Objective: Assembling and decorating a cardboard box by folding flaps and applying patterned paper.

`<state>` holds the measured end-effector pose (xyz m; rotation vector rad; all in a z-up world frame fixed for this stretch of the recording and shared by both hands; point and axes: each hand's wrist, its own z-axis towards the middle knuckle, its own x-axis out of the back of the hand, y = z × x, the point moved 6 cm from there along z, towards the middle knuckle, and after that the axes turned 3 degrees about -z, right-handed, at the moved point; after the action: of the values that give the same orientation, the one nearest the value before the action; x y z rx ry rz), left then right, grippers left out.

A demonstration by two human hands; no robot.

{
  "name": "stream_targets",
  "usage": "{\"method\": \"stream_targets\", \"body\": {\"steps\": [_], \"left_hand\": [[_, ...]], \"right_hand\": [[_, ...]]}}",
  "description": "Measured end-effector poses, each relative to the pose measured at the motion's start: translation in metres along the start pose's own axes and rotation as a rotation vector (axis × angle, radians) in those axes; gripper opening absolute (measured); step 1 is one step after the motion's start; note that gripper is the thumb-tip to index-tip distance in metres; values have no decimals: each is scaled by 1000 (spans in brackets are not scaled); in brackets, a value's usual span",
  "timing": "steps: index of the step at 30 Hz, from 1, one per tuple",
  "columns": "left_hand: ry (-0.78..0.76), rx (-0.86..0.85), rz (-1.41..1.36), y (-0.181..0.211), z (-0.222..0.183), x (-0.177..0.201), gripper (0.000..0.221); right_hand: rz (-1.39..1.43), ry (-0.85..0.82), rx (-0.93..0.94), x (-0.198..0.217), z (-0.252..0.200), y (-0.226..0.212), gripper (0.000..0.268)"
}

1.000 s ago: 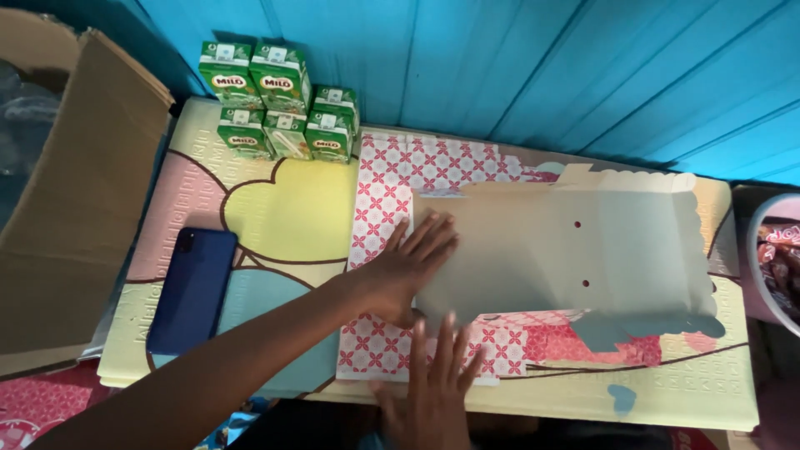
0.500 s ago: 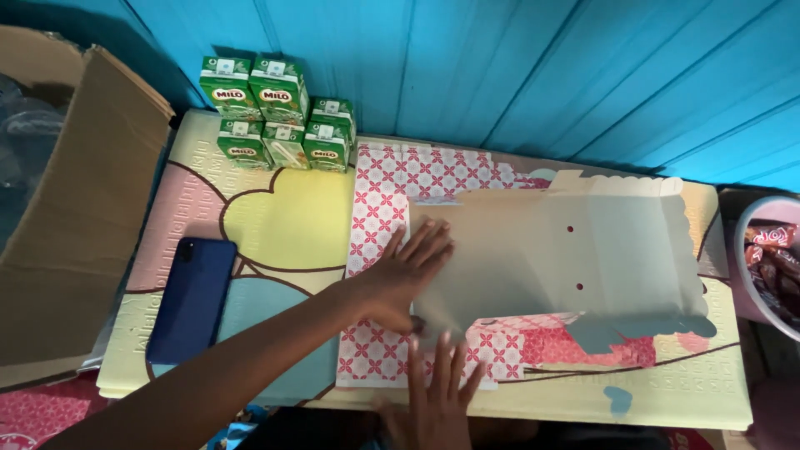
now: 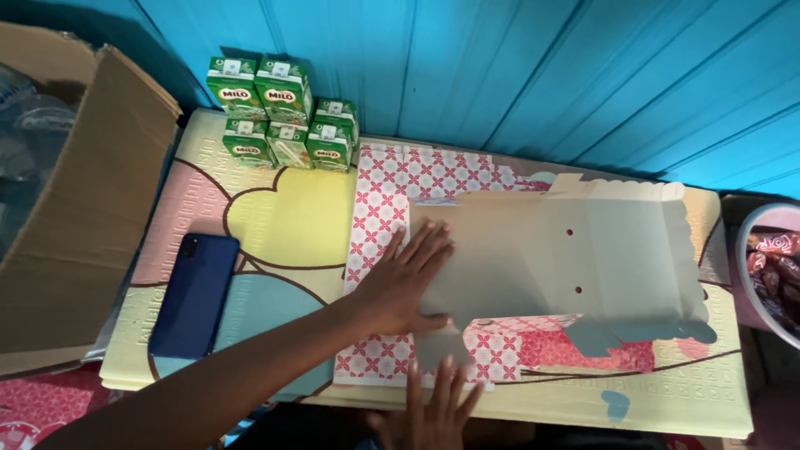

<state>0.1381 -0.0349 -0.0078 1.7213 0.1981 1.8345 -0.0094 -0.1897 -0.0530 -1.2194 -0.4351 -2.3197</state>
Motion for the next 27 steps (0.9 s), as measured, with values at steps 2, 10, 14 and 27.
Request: {"method": "stream_targets", "body": {"steps": [2, 10, 14, 27], "left_hand": [[-50, 25, 64, -4, 1, -7, 111], [-24, 69, -24, 3, 2, -1, 115], [84, 28, -11, 7, -1, 5, 111], [25, 39, -16, 3, -2, 0, 113]], "right_hand": [[189, -215, 3, 10, 44, 0, 97], [149, -1, 19, 0, 15, 1, 90], [91, 170, -30, -15, -32, -2, 92], [73, -112, 88, -12, 4, 11, 92]]}}
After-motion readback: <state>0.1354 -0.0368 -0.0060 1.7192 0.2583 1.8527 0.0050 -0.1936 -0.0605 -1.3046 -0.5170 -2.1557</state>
